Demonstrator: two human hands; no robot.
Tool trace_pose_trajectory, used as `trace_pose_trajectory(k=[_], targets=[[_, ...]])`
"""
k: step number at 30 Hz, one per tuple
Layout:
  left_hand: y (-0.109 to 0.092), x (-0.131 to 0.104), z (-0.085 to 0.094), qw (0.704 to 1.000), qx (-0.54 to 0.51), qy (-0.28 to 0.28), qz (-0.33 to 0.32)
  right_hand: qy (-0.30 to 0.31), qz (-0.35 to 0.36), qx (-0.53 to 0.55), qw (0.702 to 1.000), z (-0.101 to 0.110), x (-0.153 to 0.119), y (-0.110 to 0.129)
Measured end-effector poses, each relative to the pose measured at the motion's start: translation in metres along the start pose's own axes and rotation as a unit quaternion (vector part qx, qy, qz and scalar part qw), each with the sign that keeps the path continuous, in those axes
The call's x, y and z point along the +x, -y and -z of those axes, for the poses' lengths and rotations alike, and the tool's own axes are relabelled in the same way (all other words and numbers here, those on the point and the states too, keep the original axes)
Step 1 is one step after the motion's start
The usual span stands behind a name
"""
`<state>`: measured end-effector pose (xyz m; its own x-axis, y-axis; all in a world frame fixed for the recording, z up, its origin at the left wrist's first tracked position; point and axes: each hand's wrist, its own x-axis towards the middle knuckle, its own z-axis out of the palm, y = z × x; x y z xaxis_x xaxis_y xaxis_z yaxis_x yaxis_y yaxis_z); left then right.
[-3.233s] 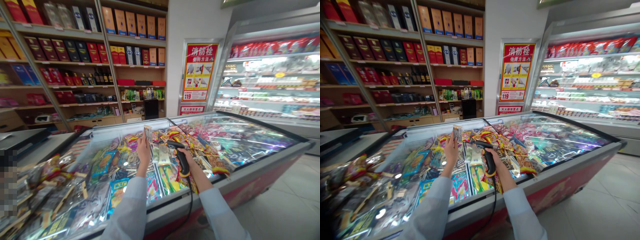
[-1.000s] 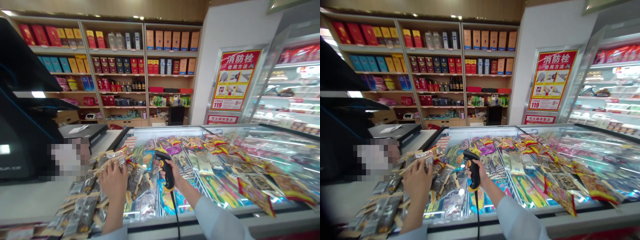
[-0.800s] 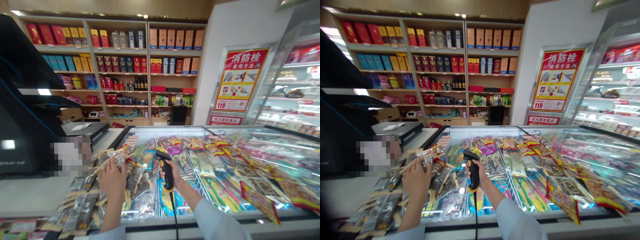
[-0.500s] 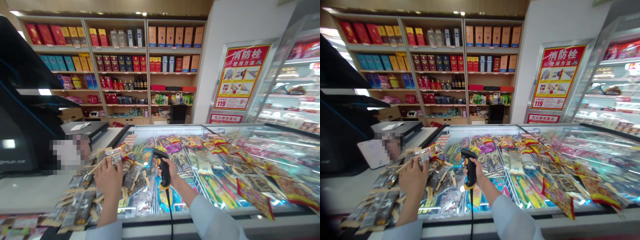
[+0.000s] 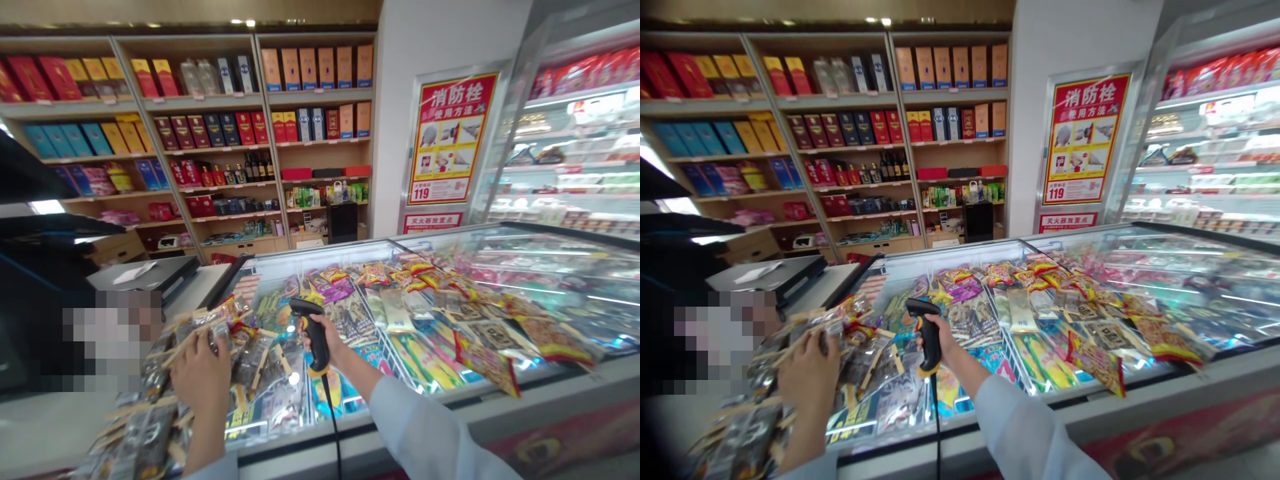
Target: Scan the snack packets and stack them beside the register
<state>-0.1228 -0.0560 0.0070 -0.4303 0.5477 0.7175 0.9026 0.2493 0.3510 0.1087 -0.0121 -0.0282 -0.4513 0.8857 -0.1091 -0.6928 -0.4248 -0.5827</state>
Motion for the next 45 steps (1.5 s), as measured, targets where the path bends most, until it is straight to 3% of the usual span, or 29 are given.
trace_pose_trajectory(k=[15,19,23,26,30,36,40,45], targets=[[0.002,0.002,0.0,1.0,-0.006,0.003,-0.005,-0.025,-0.02,-0.003,0.999,-0.001,-0.001,0.001],[-0.004,0.002,0.011,0.999,-0.036,-0.008,0.01,-0.027,-0.015,0.02,0.999,-0.009,-0.002,0.004],[-0.017,0.003,0.023,0.996,-0.072,-0.028,-0.045,-0.017,0.007,0.029,0.999,-0.019,-0.016,0.026],[-0.04,0.004,0.03,0.989,-0.12,-0.031,-0.076,-0.012,0.032,-0.011,0.999,-0.023,-0.042,0.057],[-0.09,-0.001,0.037,0.978,-0.177,0.002,-0.106,-0.02,0.106,-0.05,0.993,-0.015,-0.091,0.103],[-0.171,-0.026,0.048,0.957,-0.247,0.049,-0.148,-0.064,0.19,-0.096,0.975,0.009,-0.159,0.161],[-0.22,-0.048,0.054,0.937,-0.283,0.079,-0.187,-0.097,0.211,-0.103,0.967,0.026,-0.194,0.195],[-0.269,-0.078,0.045,0.914,-0.304,0.13,-0.234,-0.13,0.259,-0.099,0.952,0.059,-0.231,0.23]])
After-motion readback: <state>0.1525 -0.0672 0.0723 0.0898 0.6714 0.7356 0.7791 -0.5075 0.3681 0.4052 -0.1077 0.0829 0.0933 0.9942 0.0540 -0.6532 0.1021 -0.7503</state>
